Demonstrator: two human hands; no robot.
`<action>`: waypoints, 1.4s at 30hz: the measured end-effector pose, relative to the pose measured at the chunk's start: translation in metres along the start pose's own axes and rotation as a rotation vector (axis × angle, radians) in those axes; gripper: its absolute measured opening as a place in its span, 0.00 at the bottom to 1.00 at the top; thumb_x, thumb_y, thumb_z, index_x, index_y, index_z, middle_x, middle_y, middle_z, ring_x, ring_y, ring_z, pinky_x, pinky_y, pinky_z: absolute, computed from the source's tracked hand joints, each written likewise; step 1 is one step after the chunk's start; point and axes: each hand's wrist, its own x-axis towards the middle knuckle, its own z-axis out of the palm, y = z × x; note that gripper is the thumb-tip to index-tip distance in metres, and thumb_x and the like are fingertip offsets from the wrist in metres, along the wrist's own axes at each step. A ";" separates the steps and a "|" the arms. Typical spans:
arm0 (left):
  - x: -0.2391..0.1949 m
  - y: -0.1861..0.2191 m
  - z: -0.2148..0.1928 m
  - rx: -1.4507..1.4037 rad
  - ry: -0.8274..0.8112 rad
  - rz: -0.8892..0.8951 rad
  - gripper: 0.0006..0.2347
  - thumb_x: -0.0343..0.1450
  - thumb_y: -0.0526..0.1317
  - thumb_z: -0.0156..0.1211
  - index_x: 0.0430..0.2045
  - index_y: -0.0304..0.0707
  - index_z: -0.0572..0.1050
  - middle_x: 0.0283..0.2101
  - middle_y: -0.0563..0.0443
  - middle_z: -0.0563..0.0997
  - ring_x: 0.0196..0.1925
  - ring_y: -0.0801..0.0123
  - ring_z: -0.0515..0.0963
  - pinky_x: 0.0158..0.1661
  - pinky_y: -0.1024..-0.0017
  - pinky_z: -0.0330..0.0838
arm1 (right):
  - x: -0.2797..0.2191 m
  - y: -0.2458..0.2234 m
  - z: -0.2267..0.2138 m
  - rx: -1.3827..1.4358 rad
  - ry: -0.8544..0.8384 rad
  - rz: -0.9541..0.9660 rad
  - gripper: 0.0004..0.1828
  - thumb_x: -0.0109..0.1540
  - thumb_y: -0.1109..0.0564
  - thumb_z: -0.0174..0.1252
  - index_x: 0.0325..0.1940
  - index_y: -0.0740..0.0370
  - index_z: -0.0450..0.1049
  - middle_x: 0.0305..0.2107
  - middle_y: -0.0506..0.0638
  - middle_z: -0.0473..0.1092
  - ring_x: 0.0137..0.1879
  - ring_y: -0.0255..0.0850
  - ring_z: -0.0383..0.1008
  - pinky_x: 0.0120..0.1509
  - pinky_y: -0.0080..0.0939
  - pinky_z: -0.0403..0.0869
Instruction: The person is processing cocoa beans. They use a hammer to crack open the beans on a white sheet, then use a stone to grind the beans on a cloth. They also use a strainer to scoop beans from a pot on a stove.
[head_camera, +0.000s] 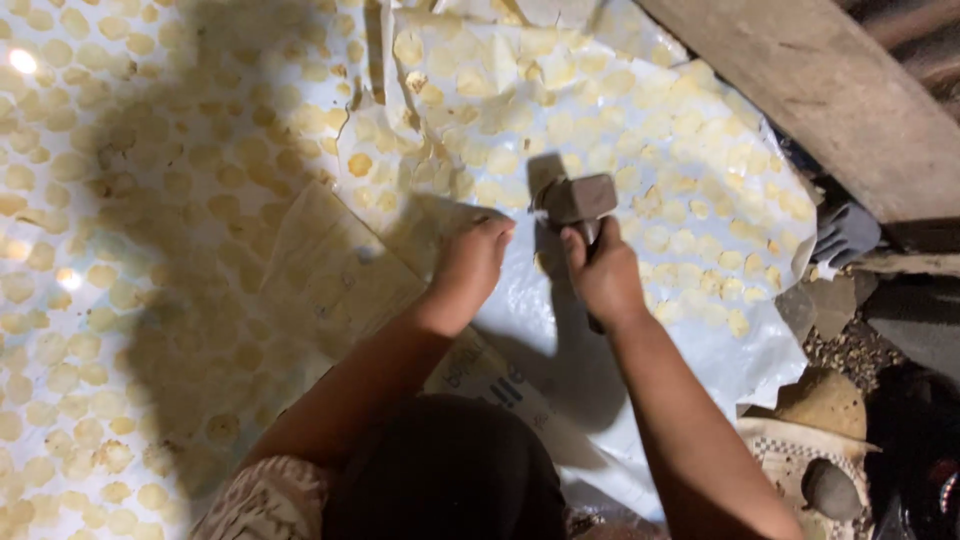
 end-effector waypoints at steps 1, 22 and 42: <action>0.000 -0.002 0.009 0.001 -0.006 -0.004 0.07 0.73 0.36 0.58 0.40 0.47 0.82 0.35 0.48 0.85 0.39 0.54 0.85 0.42 0.60 0.80 | -0.004 -0.009 -0.009 0.001 -0.005 0.005 0.28 0.69 0.36 0.51 0.49 0.65 0.64 0.34 0.77 0.74 0.47 0.75 0.76 0.50 0.74 0.74; -0.030 -0.029 -0.054 -0.189 0.092 -0.212 0.07 0.73 0.32 0.57 0.42 0.37 0.80 0.34 0.38 0.83 0.37 0.46 0.85 0.41 0.56 0.78 | -0.018 -0.037 -0.018 -0.039 -0.145 -0.027 0.29 0.68 0.36 0.51 0.49 0.69 0.67 0.35 0.76 0.74 0.48 0.77 0.75 0.51 0.73 0.74; -0.038 -0.010 -0.028 -0.150 -0.180 -0.134 0.11 0.73 0.34 0.58 0.44 0.51 0.84 0.42 0.49 0.87 0.45 0.55 0.86 0.43 0.63 0.81 | -0.042 -0.021 0.006 -0.042 -0.117 0.042 0.27 0.67 0.36 0.51 0.53 0.63 0.64 0.37 0.74 0.75 0.50 0.72 0.77 0.53 0.70 0.76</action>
